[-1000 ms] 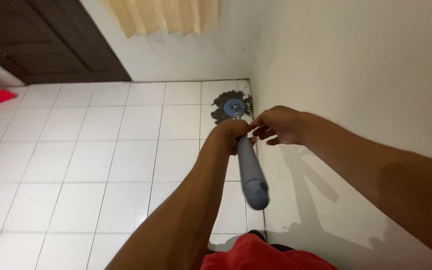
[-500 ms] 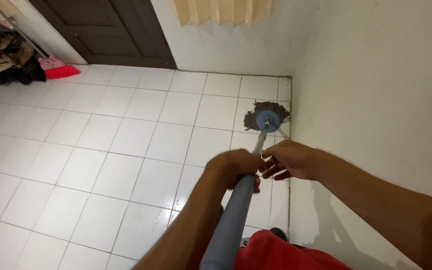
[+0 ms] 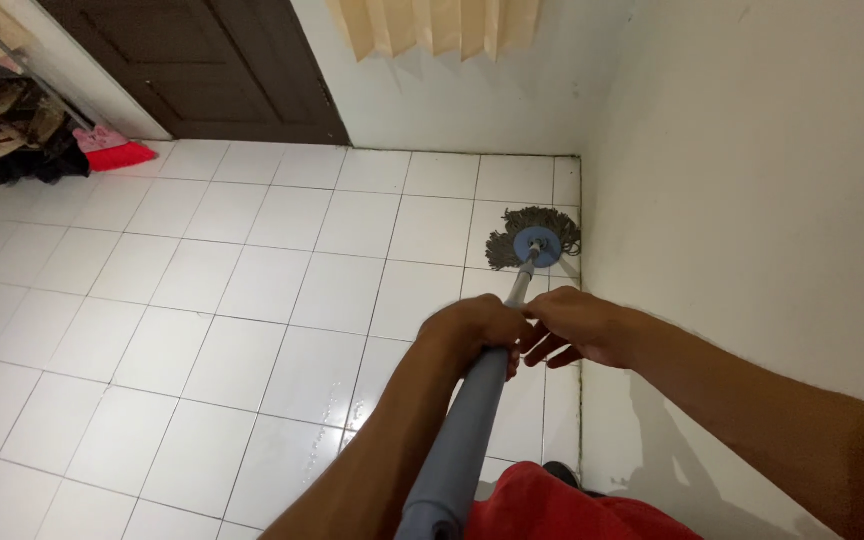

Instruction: Mopping a tiled floor with a spin mop.

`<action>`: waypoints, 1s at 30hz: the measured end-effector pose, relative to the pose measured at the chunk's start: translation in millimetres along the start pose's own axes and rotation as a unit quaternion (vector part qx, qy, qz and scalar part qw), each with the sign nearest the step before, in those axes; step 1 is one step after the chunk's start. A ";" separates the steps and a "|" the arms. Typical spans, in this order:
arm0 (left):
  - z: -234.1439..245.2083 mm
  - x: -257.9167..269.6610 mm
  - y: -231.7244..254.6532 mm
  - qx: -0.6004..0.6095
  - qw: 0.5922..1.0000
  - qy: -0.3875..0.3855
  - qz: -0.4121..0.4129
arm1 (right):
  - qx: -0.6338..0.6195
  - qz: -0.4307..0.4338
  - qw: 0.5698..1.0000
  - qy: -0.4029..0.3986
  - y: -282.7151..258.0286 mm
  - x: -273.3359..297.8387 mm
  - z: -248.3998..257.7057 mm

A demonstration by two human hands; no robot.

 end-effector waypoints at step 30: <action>-22.7 -30.9 32.9 0.029 0.999 -0.020 0.012 | -0.029 0.035 0.999 0.007 -27.1 -17.0 53.2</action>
Point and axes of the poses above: each hand's wrist, its own x-axis away from the middle knuckle, its own z-axis out of the back of the hand, y = z × x, the point moved 5 cm from there along -x, towards the middle knuckle, and after that the axes turned 12 degrees about y, right-handed, at the moved point
